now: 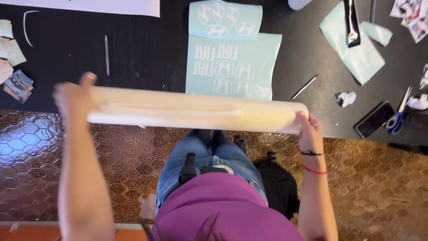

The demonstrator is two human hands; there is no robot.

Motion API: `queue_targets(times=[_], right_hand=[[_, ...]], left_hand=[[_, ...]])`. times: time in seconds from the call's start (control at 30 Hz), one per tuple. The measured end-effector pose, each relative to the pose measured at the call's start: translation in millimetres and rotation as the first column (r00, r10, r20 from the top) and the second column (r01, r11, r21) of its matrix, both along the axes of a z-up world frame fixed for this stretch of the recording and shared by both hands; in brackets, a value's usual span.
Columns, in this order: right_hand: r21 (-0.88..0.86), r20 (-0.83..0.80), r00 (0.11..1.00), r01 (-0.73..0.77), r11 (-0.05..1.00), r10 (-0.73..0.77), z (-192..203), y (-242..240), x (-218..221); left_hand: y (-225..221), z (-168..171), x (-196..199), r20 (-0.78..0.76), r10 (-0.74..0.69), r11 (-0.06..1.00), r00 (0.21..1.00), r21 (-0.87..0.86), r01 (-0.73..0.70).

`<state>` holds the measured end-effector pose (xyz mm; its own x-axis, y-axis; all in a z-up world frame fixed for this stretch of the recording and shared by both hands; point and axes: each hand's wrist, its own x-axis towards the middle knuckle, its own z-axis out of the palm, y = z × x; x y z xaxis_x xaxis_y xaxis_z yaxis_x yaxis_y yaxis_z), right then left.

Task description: Removing excess vinyl from cut sticker sheets using a weeding tool and applying transfer tape

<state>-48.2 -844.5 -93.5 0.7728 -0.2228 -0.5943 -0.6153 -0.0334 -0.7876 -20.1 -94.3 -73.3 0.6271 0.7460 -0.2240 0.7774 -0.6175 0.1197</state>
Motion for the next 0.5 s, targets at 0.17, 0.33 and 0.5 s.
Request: queue_targets(times=[0.17, 0.33, 0.5], right_hand=[[-0.199, -0.011, 0.969, 0.24, 0.95, -0.247, -53, -34, -55], [-0.352, 0.07, 0.959, 0.283, 0.892, -0.276, -129, -72, -81], [-0.318, -0.26, 0.949, 0.093, 0.944, -0.181, 56, 70, -17]], left_hand=[[-53, -96, -32, -0.016, -0.032, 0.968, 0.999, -0.249, 0.027], [-99, -69, -42, 0.092, -0.008, 0.91, 0.996, -0.412, 0.046], [-66, 32, 4, -0.216, 0.081, 0.996, 0.973, -0.03, -0.089]])
